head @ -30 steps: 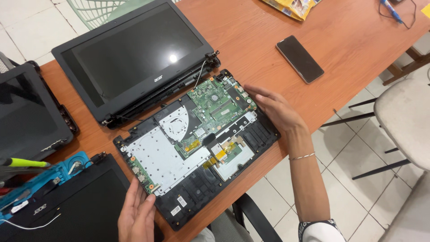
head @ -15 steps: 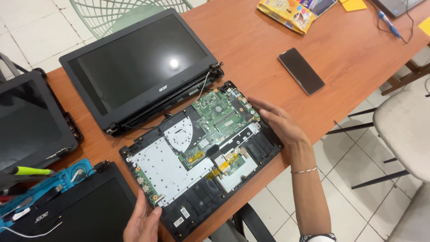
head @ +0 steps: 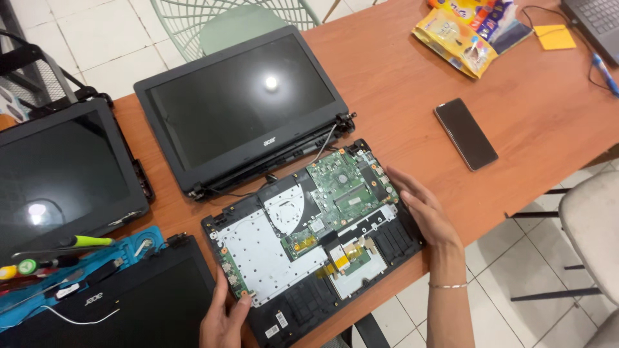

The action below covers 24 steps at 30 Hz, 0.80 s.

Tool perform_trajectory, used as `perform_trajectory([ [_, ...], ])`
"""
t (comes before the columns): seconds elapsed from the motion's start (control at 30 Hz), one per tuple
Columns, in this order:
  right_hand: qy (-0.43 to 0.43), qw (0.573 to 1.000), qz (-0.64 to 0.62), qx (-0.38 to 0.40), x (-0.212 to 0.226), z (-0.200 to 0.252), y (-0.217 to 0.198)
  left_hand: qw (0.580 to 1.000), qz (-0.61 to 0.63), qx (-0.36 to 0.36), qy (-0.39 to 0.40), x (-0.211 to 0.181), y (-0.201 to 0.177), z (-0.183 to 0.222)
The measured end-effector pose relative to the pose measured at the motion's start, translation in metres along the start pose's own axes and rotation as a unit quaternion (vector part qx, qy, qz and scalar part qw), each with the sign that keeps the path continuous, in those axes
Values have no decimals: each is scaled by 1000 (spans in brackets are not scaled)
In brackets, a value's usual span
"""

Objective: The person disassembles internal components from one laptop chassis and then uses a screwdriver to work on the screen bezel of another laptop on a repair bench.

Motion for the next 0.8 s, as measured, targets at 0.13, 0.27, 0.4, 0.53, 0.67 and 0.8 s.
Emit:
perform_trajectory([
  [0.13,-13,1000,-18,0,0,0,-3,1000,15,-3,19,-12,4,-1],
  [0.27,-19,999,-27,-11,-2,0,-5,1000,8,-16,-16,-12,3,-2],
  [0.4,-16,999,-40,-13,-7,1,-7,998,25,-24,46,-13,9,4],
  [0.53,-23,999,-39,5,-8,-1,-9,999,31,-39,-2,0,1,1],
  [0.67,-16,999,-35,15,-10,2,-4,996,11,-16,89,-1,6,6],
  [0.8,-14,1000,-14,10,-5,3,-3,999,-41,-1,12,-25,14,8],
])
Point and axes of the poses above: each hand's wrist, its own z-axis away from the middle knuckle, its own y-axis out of the palm, x = y × z, the point moved 5 cm from there along -z, towards the middle knuckle, and after that the axes turned 14 degrees about x, right-handed, at the moved point
